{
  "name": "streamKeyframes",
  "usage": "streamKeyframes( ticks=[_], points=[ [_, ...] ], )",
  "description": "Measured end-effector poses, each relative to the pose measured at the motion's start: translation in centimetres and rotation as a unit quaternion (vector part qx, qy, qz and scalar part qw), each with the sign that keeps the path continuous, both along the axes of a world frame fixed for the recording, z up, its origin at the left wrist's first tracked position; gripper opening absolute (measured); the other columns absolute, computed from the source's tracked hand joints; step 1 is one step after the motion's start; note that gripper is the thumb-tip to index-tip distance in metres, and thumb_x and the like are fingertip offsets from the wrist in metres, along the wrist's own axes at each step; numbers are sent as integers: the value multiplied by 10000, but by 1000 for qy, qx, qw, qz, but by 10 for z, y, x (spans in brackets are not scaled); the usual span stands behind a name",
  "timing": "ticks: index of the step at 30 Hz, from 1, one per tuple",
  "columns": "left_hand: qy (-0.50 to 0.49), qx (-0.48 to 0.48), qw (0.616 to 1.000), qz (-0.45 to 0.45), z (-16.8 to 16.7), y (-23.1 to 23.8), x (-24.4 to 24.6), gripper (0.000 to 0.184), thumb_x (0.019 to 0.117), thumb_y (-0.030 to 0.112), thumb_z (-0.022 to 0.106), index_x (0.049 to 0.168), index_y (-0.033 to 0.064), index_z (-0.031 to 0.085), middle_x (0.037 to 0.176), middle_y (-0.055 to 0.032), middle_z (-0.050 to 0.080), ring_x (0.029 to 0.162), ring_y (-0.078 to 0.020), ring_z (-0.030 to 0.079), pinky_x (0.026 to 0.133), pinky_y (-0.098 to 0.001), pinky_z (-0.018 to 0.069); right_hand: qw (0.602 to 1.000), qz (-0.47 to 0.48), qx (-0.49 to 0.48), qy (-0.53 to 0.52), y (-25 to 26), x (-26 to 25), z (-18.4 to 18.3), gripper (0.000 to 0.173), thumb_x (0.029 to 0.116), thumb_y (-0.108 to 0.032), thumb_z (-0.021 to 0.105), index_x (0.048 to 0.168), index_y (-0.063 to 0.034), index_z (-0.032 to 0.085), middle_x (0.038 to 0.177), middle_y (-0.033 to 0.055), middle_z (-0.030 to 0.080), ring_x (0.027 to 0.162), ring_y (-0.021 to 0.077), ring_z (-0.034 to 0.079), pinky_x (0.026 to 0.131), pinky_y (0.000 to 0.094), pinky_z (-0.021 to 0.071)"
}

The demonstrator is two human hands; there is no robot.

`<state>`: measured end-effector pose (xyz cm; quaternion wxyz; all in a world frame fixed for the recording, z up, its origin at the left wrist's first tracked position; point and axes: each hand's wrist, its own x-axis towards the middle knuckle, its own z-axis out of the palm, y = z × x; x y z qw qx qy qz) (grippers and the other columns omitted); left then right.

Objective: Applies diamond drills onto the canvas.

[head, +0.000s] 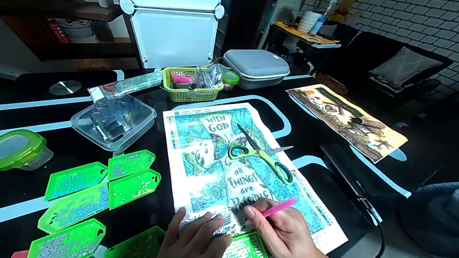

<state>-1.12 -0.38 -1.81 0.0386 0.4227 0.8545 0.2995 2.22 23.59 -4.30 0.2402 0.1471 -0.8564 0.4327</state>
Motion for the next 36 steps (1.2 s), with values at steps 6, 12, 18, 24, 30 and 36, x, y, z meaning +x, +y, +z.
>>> streamKeyframes(
  ticks=[6,12,18,24,30,36],
  points=[
    [-1,0,1000,-1,0,0,0,416,878,472,754,1183,190,758,1342,-58,695,1287,-269,619,1171,-617,249,996,29,-57,-60,7,4,7,281,1080,-231,557,925,-21,660,725,35,652,633,8,608,581,147,501],
    [-1,-4,1000,-1,2,0,0,418,875,471,758,1184,191,757,1345,-59,693,1285,-269,621,1171,-618,249,987,6,-141,-80,3,29,14,240,1092,-213,526,928,-66,623,745,-13,660,673,-31,629,615,133,525],
    [-4,-5,1000,-7,1,-1,-1,414,883,471,751,1185,187,755,1351,-67,690,1288,-280,618,1171,-628,240,994,4,-92,-55,2,34,9,278,1088,-220,536,894,-29,595,704,49,612,645,16,612,604,156,510],
    [6,-6,1000,-5,0,-1,-1,426,878,478,753,1193,192,750,1354,-54,688,1288,-265,618,1172,-617,252,996,23,-76,-45,3,33,9,294,1087,-213,535,874,-20,597,698,61,602,646,34,603,612,159,500],
    [9,-7,1000,-5,0,-1,-1,422,886,486,741,1194,198,750,1357,-49,686,1290,-257,614,1173,-608,245,997,28,-67,-42,3,34,9,297,1085,-209,539,859,-23,594,687,64,594,636,40,598,604,163,494],
    [5,-7,1000,-5,1,-1,-1,423,887,485,740,1194,194,749,1355,-55,687,1294,-262,613,1173,-611,246,996,36,-70,-34,3,33,9,288,1080,-191,544,859,-16,603,698,70,607,645,52,605,615,172,500]
  ],
)
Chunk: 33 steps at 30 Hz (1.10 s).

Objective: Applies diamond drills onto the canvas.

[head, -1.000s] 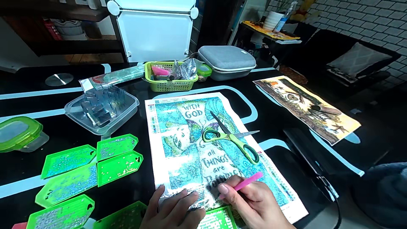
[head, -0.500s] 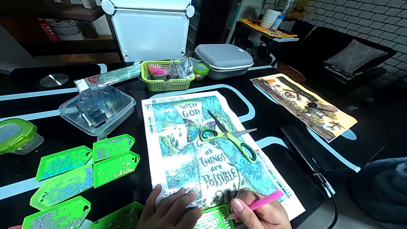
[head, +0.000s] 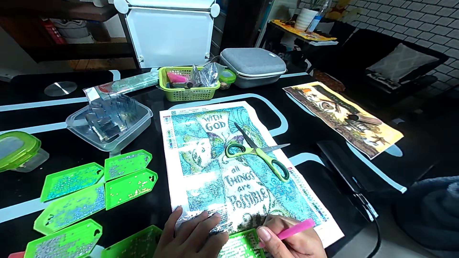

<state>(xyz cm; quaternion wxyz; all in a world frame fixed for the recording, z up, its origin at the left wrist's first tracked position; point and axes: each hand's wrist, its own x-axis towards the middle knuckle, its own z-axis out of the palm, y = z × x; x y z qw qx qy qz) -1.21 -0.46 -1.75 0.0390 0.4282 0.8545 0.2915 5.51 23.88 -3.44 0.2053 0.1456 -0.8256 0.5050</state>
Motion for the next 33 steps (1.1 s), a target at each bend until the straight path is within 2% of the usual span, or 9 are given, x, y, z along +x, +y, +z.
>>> streamKeyframes(
  ticks=[7,14,21,26,33],
  points=[
    [-7,0,1000,1,1,0,0,419,880,468,753,1193,190,751,1350,-56,691,1294,-267,614,1174,-619,240,991,-9,-113,-73,2,-7,7,237,1084,-192,536,902,-80,637,719,-40,656,660,-46,623,602,127,521],
    [-3,5,1000,0,-1,0,0,426,881,480,749,1195,193,749,1354,-58,688,1289,-266,616,1173,-614,244,1000,15,-15,-18,2,-2,2,286,1083,-204,544,872,-19,599,698,64,605,650,43,612,620,173,513],
    [0,9,1000,4,-1,0,0,427,871,470,761,1192,188,756,1344,-61,694,1286,-272,620,1172,-615,250,1000,18,9,5,1,-3,1,301,1079,-186,543,835,-16,588,678,75,586,627,69,588,615,180,490],
    [-5,6,1000,1,0,0,1,429,884,482,744,1201,193,753,1353,-59,689,1292,-269,616,1175,-618,243,999,21,21,12,0,-2,2,286,1077,-179,545,846,-19,598,702,75,608,658,79,617,650,182,522],
    [-2,10,1000,4,-1,0,1,420,880,476,748,1188,191,758,1342,-57,695,1289,-267,618,1177,-611,238,1000,24,2,7,1,-3,0,299,1081,-189,542,842,-17,590,686,72,588,631,60,593,615,175,496]
  ],
)
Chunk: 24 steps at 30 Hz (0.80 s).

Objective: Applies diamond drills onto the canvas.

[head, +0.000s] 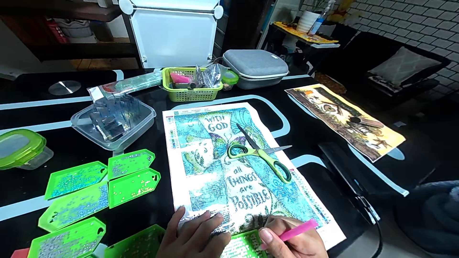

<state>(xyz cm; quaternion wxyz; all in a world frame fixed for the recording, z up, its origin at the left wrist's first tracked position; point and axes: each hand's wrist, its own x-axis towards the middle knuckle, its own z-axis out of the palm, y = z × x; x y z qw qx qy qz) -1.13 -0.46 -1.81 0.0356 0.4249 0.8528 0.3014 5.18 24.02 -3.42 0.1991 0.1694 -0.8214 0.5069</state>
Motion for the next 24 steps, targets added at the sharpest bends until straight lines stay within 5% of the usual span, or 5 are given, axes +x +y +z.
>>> streamKeyframes(
  ticks=[7,13,24],
  points=[
    [4,3,1000,-3,-1,0,0,427,875,477,753,1194,192,755,1347,-59,692,1290,-268,617,1176,-613,238,1000,-5,-6,-16,0,1,2,291,1081,-189,544,854,-13,594,689,69,597,637,48,599,616,168,498],
    [0,-4,1000,-1,1,1,-1,424,871,470,761,1185,185,758,1341,-61,696,1281,-272,624,1168,-622,253,984,-39,-143,-97,-4,-18,9,233,1079,-196,550,890,-103,649,736,-64,672,647,-42,625,580,132,521],
    [-7,-9,1000,-1,0,0,0,430,872,476,758,1195,193,753,1353,-58,689,1295,-270,615,1169,-628,248,998,-36,-50,-16,-6,-37,-9,299,1087,-211,535,844,-46,593,665,-13,587,602,-31,571,555,121,473]
  ],
)
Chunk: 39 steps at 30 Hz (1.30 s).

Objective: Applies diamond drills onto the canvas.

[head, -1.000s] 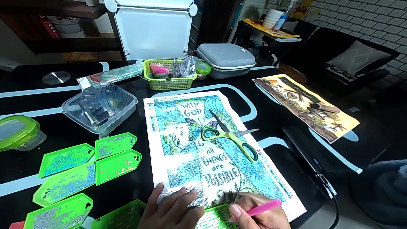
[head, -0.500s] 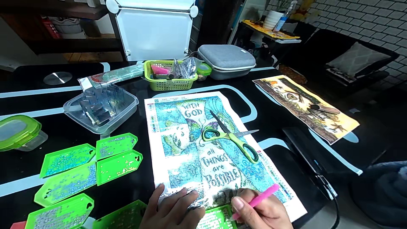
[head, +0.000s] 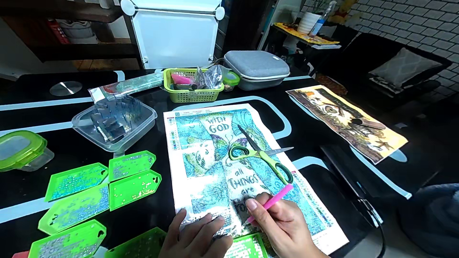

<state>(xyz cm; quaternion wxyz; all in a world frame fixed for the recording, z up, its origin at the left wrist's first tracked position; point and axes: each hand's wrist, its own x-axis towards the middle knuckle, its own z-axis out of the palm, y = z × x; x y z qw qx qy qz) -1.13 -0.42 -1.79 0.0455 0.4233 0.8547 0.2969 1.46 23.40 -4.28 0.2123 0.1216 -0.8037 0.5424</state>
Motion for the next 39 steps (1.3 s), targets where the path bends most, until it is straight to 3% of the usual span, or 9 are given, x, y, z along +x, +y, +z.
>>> streamKeyframes(
  ticks=[13,17,20,24,32,39],
  points=[
    [7,3,1000,-2,0,0,0,435,872,480,756,1197,190,755,1351,-62,690,1290,-271,617,1173,-619,244,995,-6,100,29,1,1,-1,318,1088,-238,530,865,-24,608,663,41,572,582,20,550,547,141,452],
    [11,10,1000,3,-1,0,0,426,871,477,756,1186,190,760,1342,-59,695,1286,-271,621,1171,-622,243,991,2,132,14,3,6,7,297,1079,-245,554,908,-22,652,723,58,636,629,36,592,584,151,486],
    [18,11,1000,7,-2,0,1,421,873,485,753,1179,196,762,1337,-52,698,1283,-265,622,1174,-617,250,997,15,76,-11,8,15,11,265,1073,-224,573,951,-18,686,780,46,691,675,12,636,620,150,528],
    [18,14,1000,6,-2,0,0,424,868,480,760,1180,192,761,1336,-56,698,1282,-268,622,1173,-619,249,999,15,-4,-33,0,30,15,255,1090,-208,530,936,-35,638,749,21,669,667,-12,634,616,148,531],
    [14,9,1000,3,-1,0,0,421,880,480,748,1188,194,758,1343,-52,695,1287,-273,620,1173,-626,244,999,30,20,-15,-4,31,9,294,1083,-190,542,863,-6,608,682,66,605,620,38,594,584,166,491],
    [9,10,1000,5,0,0,0,421,874,477,756,1184,192,760,1340,-52,697,1292,-274,616,1172,-627,245,999,35,23,-12,-5,31,8,284,1079,-180,550,866,-4,613,689,68,611,626,38,600,587,162,496]
  ],
)
